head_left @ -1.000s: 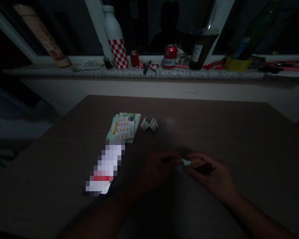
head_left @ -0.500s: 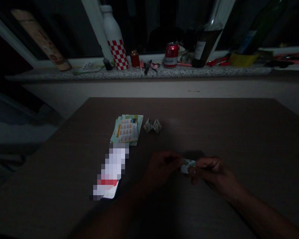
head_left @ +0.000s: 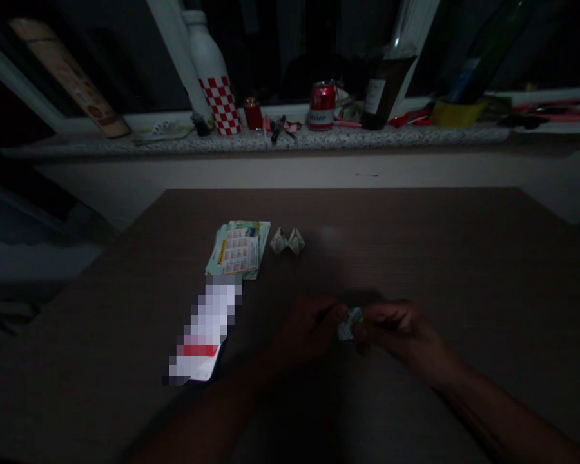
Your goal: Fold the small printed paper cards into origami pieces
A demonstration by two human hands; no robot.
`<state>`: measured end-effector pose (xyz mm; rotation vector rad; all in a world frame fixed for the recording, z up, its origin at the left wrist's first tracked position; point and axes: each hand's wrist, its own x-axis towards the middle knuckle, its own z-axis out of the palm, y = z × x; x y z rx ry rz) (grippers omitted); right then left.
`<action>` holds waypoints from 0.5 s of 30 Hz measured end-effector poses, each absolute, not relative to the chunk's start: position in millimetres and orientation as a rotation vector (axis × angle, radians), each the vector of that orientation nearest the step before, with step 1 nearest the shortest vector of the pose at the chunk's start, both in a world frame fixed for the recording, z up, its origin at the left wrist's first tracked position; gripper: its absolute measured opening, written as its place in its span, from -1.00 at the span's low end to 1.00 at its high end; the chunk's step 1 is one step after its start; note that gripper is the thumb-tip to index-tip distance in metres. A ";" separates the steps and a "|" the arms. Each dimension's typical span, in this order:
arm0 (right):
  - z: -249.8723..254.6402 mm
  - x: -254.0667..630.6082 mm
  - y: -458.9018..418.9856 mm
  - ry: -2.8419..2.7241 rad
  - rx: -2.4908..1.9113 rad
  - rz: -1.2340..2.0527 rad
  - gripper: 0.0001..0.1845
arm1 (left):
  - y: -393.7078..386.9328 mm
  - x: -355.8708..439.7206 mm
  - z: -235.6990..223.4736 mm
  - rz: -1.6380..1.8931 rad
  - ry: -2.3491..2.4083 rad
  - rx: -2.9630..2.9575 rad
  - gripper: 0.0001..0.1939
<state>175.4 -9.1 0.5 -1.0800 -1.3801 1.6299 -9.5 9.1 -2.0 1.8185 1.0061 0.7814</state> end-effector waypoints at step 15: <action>-3.2 168.8 -17.6 -1.450 -1.144 1.432 -0.66 | 8.2 -7.8 -2.1 0.742 0.942 1.854 -0.60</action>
